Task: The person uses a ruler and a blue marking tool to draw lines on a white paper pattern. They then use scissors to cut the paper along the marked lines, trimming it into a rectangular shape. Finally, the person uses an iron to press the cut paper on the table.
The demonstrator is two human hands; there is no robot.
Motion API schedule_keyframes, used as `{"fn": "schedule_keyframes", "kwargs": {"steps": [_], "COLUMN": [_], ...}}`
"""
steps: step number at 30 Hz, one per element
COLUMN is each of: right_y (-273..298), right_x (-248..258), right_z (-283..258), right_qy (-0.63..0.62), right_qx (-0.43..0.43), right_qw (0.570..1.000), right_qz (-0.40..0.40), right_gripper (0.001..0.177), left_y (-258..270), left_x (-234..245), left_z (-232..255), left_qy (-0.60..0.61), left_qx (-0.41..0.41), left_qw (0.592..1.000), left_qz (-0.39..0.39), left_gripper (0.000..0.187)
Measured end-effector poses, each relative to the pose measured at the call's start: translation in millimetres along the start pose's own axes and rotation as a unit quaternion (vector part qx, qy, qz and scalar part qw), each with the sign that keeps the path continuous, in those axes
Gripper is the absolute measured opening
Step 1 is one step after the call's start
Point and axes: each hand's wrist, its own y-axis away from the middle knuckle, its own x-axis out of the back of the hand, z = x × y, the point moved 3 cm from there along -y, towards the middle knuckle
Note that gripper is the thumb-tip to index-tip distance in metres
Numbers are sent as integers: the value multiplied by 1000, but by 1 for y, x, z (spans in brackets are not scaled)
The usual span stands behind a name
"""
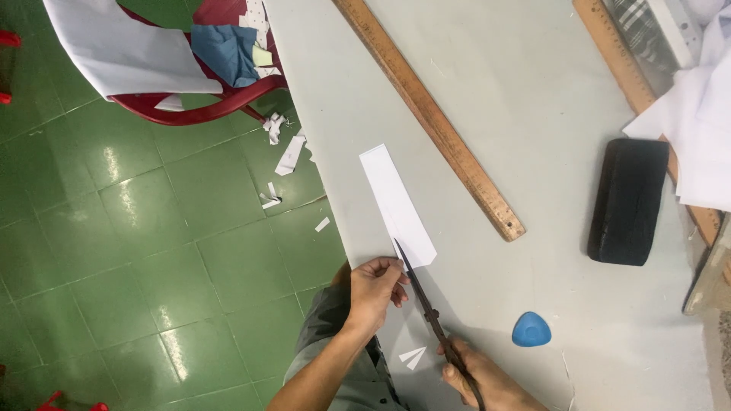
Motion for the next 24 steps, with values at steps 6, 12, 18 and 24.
{"fn": "schedule_keyframes", "kwargs": {"steps": [6, 12, 18, 24], "right_y": [-5, 2, -2, 5], "right_x": [-3, 0, -2, 0], "right_z": [14, -3, 3, -13], "right_qy": [-43, -58, -68, -103], "right_qx": [-2, -17, -20, -37], "right_qw": [999, 998, 997, 994], "right_qz": [-30, -28, -27, -24], "right_gripper": [52, 51, 45, 53], "left_y": [-1, 2, 0, 7], "left_x": [0, -1, 0, -2], "left_z": [-1, 2, 0, 8], "left_qy": [8, 9, 7, -3], "left_qx": [9, 6, -2, 7], "left_qw": [1000, 1000, 1000, 1000], "left_qz": [6, 3, 1, 10], "left_gripper": [14, 13, 13, 12]}}
